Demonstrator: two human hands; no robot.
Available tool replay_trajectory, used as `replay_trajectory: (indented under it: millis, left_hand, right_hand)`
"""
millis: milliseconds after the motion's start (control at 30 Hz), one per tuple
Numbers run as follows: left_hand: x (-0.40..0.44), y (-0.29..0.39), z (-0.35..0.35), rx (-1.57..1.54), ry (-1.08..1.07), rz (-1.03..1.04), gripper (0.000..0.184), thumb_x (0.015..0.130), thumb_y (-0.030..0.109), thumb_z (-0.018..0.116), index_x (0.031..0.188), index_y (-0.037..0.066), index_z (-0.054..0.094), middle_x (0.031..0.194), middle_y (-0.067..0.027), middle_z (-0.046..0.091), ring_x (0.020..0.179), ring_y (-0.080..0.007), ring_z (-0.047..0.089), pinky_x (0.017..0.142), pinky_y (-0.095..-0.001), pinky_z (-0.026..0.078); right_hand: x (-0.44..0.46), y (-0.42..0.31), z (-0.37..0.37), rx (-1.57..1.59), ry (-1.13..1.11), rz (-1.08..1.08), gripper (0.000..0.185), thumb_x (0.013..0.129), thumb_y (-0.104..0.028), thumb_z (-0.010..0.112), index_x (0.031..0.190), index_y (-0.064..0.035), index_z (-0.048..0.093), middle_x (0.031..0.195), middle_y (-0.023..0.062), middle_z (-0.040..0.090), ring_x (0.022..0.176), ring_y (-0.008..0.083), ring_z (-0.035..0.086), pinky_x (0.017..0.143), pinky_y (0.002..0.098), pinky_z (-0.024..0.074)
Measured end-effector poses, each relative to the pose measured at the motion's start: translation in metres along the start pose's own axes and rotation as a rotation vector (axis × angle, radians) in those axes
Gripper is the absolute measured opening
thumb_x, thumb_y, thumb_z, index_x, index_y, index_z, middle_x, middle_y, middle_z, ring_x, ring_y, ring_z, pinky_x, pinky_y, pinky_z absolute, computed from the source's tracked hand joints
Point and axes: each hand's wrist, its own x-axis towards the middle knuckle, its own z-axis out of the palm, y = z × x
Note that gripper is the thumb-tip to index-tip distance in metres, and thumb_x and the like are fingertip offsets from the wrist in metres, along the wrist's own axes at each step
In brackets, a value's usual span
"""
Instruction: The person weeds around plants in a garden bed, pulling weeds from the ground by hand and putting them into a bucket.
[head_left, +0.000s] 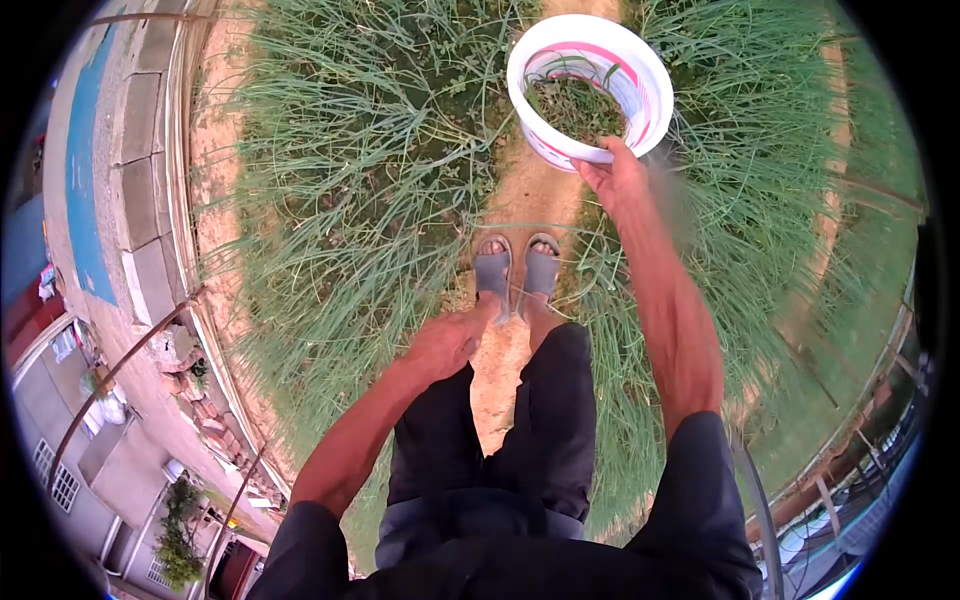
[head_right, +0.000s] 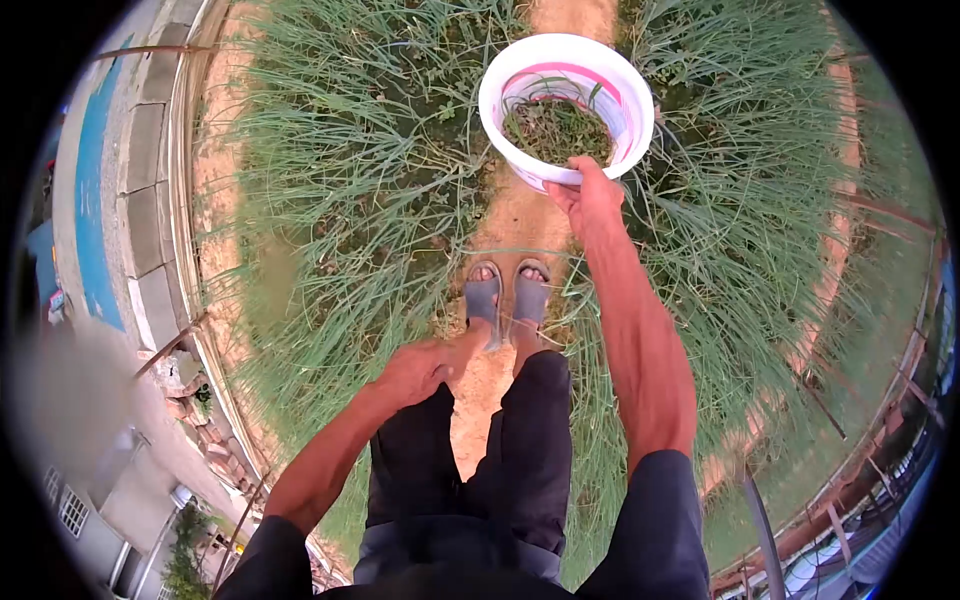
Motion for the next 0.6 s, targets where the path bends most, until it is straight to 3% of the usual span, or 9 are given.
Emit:
replay_trajectory:
  millis: [33,100,200,233,300,333,433,533,600]
  left_hand:
    - [-0.005,0.006,0.086,0.017,-0.152,-0.028,0.033,0.085,0.013,0.055,0.115,0.001,0.057,0.114,-0.0208,0.059,0.101,-0.0362,0.059,0.088,-0.0480,0.044]
    - [-0.158,0.081,0.184,-0.030,-0.567,-0.099,0.027,0.085,0.015,0.055,0.108,0.001,0.058,0.113,-0.0178,0.060,0.105,-0.0331,0.058,0.088,-0.0479,0.043]
    - [-0.086,0.062,0.276,0.109,-0.770,0.011,0.031,0.084,0.014,0.054,0.113,0.004,0.059,0.118,-0.0176,0.058,0.110,-0.0330,0.056,0.092,-0.0468,0.041]
    - [-0.068,0.043,0.299,0.225,-0.604,0.097,0.032,0.084,0.014,0.055,0.114,0.004,0.060,0.119,-0.0157,0.057,0.112,-0.0328,0.054,0.093,-0.0468,0.040]
    - [-0.025,-0.004,0.335,0.459,-0.249,0.268,0.035,0.083,0.012,0.055,0.116,0.004,0.062,0.122,-0.0119,0.056,0.117,-0.0324,0.051,0.097,-0.0468,0.039]
    - [-0.002,-0.017,0.335,0.513,-0.308,0.335,0.034,0.084,0.014,0.054,0.115,0.004,0.062,0.123,-0.0124,0.055,0.118,-0.0312,0.050,0.097,-0.0458,0.039]
    - [0.060,-0.043,0.315,0.628,-0.456,0.475,0.032,0.084,0.018,0.054,0.110,0.004,0.063,0.126,-0.0130,0.053,0.117,-0.0281,0.049,0.098,-0.0432,0.038]
    - [0.090,-0.061,0.294,0.769,-0.590,0.436,0.029,0.083,0.020,0.056,0.105,0.005,0.066,0.121,-0.0120,0.057,0.114,-0.0271,0.052,0.096,-0.0417,0.039]
    - [0.115,-0.052,0.245,1.083,-0.678,0.391,0.027,0.083,0.020,0.058,0.104,0.007,0.067,0.116,-0.0110,0.060,0.110,-0.0272,0.056,0.093,-0.0408,0.042]
  right_hand:
    - [-0.004,0.028,-0.067,-0.028,0.018,0.034,0.034,0.082,-0.008,0.063,0.104,0.0145,0.051,0.092,0.0299,0.063,0.067,0.0354,0.068,0.052,0.0332,0.0613]
    - [-0.123,0.072,-0.138,-0.161,0.219,0.230,0.034,0.083,-0.007,0.063,0.104,0.0158,0.050,0.094,0.0312,0.062,0.071,0.0365,0.068,0.058,0.0343,0.0632]
    - [-0.043,0.069,-0.155,-0.225,0.118,0.095,0.033,0.085,-0.008,0.063,0.105,0.0156,0.050,0.093,0.0281,0.062,0.078,0.0359,0.068,0.062,0.0350,0.0635]
    - [-0.020,0.072,-0.154,-0.242,0.077,0.054,0.034,0.085,-0.009,0.063,0.106,0.0140,0.051,0.093,0.0259,0.063,0.081,0.0338,0.069,0.062,0.0346,0.0628]
    - [0.005,0.080,-0.162,-1.287,-0.458,-0.883,0.050,0.087,-0.034,0.068,0.128,-0.0105,0.050,0.110,0.0147,0.064,0.094,0.0279,0.063,0.082,0.0349,0.0517]
    - [-0.005,0.079,-0.145,-1.447,-0.322,-0.905,0.042,0.090,-0.032,0.064,0.123,-0.0088,0.053,0.107,0.0130,0.065,0.091,0.0239,0.064,0.079,0.0368,0.0514]
    - [0.002,0.085,-0.120,-0.323,-0.215,0.066,0.042,0.089,-0.029,0.065,0.120,-0.0031,0.054,0.105,0.0152,0.064,0.093,0.0244,0.063,0.082,0.0383,0.0504]
    - [0.006,0.085,-0.134,-0.231,-0.418,0.116,0.040,0.090,-0.029,0.062,0.119,-0.0016,0.055,0.105,0.0159,0.065,0.098,0.0275,0.062,0.085,0.0388,0.0490]
    - [-0.003,0.113,-0.151,-0.412,-0.326,-0.017,0.031,0.091,-0.021,0.060,0.112,0.0009,0.055,0.101,0.0159,0.065,0.091,0.0248,0.066,0.073,0.0320,0.0555]
